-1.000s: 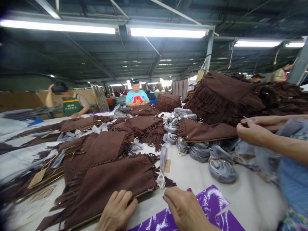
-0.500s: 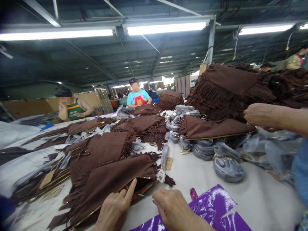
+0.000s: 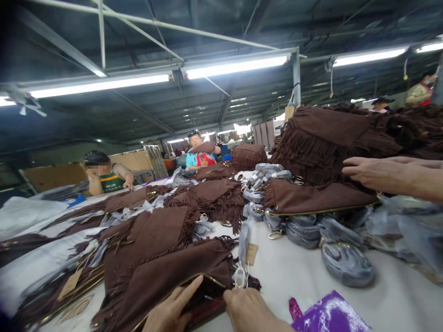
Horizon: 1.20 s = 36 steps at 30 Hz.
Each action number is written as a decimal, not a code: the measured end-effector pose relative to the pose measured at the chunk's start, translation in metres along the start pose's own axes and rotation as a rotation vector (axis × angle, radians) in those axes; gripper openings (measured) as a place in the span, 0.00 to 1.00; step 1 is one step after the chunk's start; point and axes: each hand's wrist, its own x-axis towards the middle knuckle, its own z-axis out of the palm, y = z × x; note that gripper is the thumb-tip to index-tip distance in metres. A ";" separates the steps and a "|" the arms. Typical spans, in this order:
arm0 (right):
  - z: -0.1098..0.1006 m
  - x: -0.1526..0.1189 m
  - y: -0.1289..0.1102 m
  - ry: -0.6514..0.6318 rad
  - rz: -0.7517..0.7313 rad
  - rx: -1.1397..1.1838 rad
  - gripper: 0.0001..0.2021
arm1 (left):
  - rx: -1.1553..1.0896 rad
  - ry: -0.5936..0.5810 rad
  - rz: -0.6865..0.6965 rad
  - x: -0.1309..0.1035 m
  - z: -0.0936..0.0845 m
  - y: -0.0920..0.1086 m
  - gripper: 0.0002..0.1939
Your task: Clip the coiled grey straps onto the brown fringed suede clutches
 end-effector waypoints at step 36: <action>-0.040 0.003 -0.002 -0.127 0.033 0.370 0.09 | -0.547 -0.191 -0.065 0.044 -0.012 0.016 0.26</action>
